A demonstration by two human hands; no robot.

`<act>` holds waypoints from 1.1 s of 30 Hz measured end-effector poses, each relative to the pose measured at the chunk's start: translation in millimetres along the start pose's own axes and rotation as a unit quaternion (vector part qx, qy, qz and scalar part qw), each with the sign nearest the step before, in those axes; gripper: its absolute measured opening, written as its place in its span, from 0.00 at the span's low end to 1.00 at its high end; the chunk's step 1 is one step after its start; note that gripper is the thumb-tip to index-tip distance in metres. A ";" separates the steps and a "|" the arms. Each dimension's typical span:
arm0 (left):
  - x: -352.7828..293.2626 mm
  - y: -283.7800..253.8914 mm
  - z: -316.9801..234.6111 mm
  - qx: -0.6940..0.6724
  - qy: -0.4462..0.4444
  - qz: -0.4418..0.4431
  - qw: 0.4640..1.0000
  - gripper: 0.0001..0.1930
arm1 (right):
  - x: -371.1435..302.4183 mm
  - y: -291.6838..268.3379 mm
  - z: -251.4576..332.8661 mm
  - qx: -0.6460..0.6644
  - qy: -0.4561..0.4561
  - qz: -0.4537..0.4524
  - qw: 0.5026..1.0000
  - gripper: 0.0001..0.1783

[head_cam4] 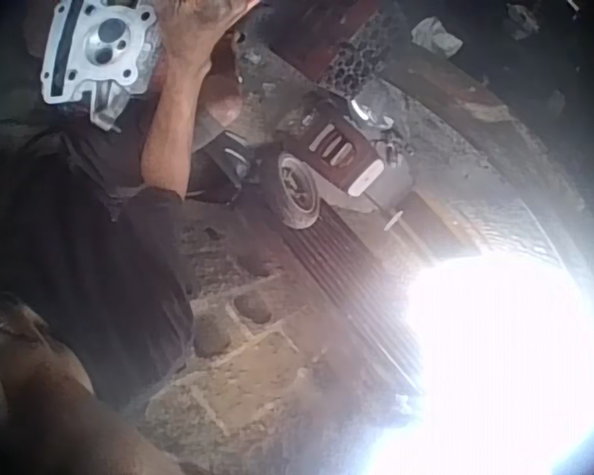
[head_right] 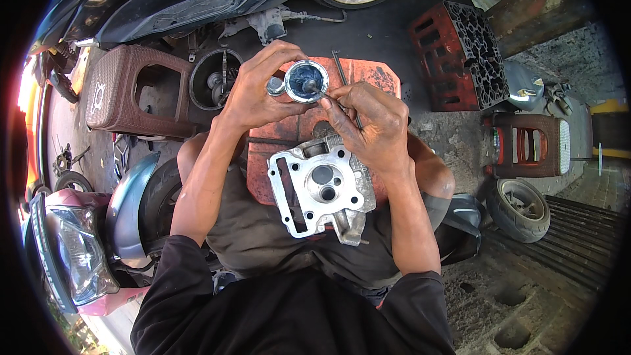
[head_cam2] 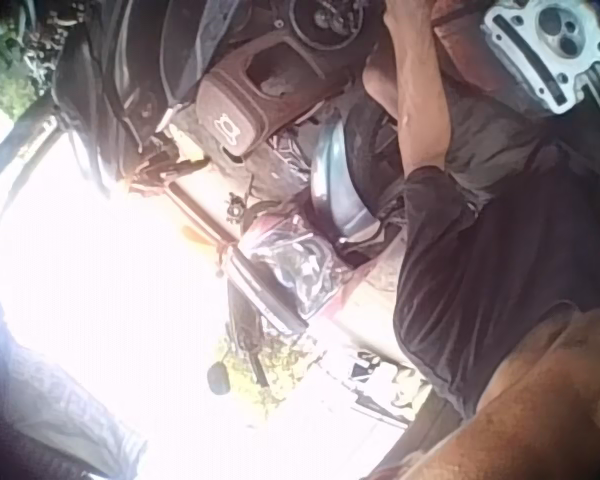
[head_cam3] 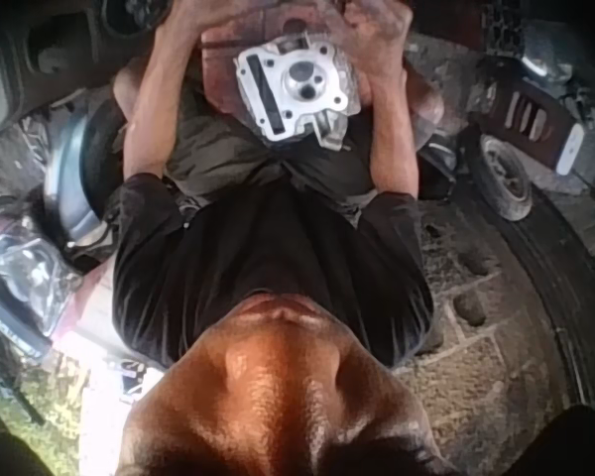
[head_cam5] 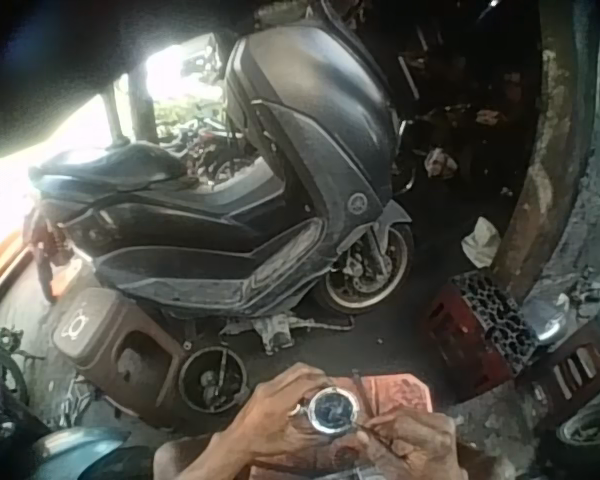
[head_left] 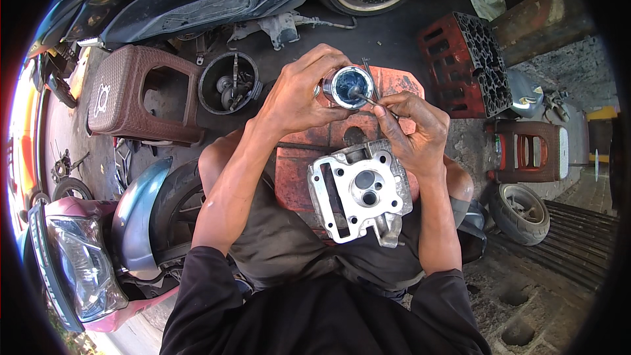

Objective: Cleaning and assembling components of a motorcycle engine cylinder head.

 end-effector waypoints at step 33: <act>1.2 -0.2 -1.4 -0.002 0.004 -0.004 1.000 0.28 | 0.6 -0.4 3.3 0.018 0.024 -0.024 0.999 0.05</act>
Point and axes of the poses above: each hand's wrist, its own x-axis towards the middle knuckle, its own y-axis out of the palm, z = x × y, the point moved 1 cm from there along x, towards the middle knuckle, and after that the axes turned 10 degrees about -z, right-handed, at the moved point
